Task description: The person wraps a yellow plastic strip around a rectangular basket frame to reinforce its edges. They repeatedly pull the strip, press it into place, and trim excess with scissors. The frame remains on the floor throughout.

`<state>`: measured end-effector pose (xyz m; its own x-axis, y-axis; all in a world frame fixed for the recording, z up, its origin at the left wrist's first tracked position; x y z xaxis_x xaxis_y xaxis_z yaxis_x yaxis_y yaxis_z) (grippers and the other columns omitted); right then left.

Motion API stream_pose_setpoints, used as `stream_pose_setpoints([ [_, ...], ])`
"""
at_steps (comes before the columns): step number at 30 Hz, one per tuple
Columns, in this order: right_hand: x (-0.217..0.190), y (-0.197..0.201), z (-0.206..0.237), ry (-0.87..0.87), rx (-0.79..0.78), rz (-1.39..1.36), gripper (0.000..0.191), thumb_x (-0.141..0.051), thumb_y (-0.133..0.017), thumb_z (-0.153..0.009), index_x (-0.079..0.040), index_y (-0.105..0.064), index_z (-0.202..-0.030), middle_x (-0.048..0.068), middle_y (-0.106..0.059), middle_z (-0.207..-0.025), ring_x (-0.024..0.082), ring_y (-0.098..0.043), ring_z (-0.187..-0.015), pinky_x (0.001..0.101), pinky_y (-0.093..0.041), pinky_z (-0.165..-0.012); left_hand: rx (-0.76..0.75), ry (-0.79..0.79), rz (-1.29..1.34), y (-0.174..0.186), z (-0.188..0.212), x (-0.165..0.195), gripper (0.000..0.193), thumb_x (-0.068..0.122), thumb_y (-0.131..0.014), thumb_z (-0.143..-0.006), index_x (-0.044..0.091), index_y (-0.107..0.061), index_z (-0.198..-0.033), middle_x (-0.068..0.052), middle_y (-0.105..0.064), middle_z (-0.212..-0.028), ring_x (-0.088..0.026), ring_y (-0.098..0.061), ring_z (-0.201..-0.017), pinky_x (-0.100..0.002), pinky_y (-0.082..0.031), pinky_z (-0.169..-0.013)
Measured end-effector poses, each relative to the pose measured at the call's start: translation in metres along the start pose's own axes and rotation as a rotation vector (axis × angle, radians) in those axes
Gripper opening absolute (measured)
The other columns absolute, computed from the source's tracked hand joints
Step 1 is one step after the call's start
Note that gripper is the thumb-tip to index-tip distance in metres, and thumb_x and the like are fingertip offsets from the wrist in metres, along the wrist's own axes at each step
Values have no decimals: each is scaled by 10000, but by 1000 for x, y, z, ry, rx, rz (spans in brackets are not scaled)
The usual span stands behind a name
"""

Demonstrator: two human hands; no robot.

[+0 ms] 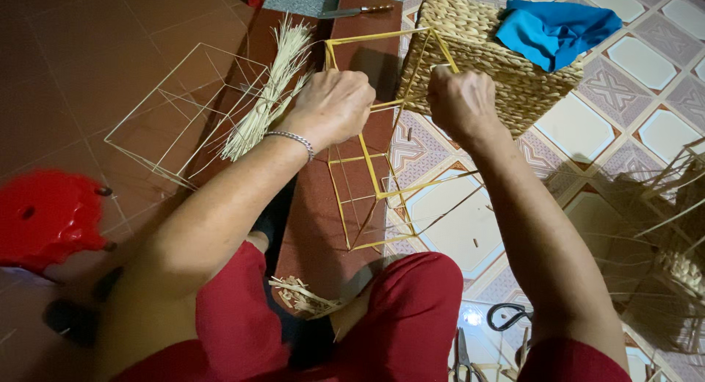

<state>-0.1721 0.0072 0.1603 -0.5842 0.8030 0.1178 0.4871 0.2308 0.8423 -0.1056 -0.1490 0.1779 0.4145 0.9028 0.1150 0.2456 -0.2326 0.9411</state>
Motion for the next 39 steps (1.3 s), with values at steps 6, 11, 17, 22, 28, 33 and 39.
stream_pose_setpoints([
  [6, 2, 0, 4, 55, 62, -47, 98, -86, -631, -902, -108, -618, -808, 173, -615, -579, 395, -634, -545, 648, -484, -947, 49, 40, 149, 4, 11, -5, 230, 208, -668, -909, 21, -776, -831, -233, -688, -916, -415, -698, -802, -517, -562, -745],
  [11, 5, -24, 10, 15, -54, 6, 226, -23, -553, -928, -68, -552, -1149, 189, -607, -657, 431, -613, -673, 625, -406, -1075, 28, 70, 59, -2, 11, -7, 197, 152, -634, -897, 37, -788, -851, -222, -674, -985, -416, -688, -857, -514, -559, -822],
  [17, 4, -4, 14, -63, -43, 10, 487, -58, -601, -859, -143, -560, -1337, 223, -631, -720, 452, -632, -747, 589, -357, -1075, 22, 191, 305, -10, 8, -17, 207, 233, -717, -825, 51, -803, -779, -170, -695, -955, -373, -693, -867, -507, -531, -880],
  [22, -12, 39, 14, -46, -82, -192, 539, -141, -748, -925, -153, -563, -1430, 160, -740, -1000, 336, -694, -956, 575, -286, -1165, 143, 24, 91, -4, 16, -6, 241, 219, -709, -932, 9, -783, -840, -211, -679, -967, -437, -661, -804, -541, -539, -775],
  [28, 17, 139, 149, -178, 362, -530, 218, 15, -755, -1078, -4, -664, -1276, 158, -717, -1169, 215, -693, -1074, 341, -545, -966, 304, -76, 147, -10, 20, -9, 297, 279, -700, -1057, 50, -792, -891, -204, -667, -928, -349, -678, -769, -473, -547, -679],
  [33, 74, 47, 327, -813, 14, -997, 120, -103, -709, -1058, -2, -720, -1123, 75, -737, -998, 138, -726, -895, 286, -614, -820, 218, 40, 482, -45, 35, -28, 290, 214, -585, -1113, -64, -659, -1074, -155, -689, -892, -251, -672, -792, -431, -504, -640],
  [39, 35, -71, 587, -1358, -727, -840, 207, -232, -739, -924, -57, -741, -1034, 91, -795, -900, 202, -751, -780, 347, -602, -695, 176, 309, 1208, -108, 61, -50, 253, 239, -627, -1170, 62, -576, -1343, -34, -634, -1166, -162, -610, -943, -327, -533, -828],
])
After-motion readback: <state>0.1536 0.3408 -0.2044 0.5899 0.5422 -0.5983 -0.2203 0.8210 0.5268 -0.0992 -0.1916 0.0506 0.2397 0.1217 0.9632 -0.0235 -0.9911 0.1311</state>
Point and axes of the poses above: each hand's wrist, its own z-axis away from the middle knuckle, its own y-axis out of the back of the hand, x = y × z, the point moved 10 cm from there along -z, towards the middle knuckle
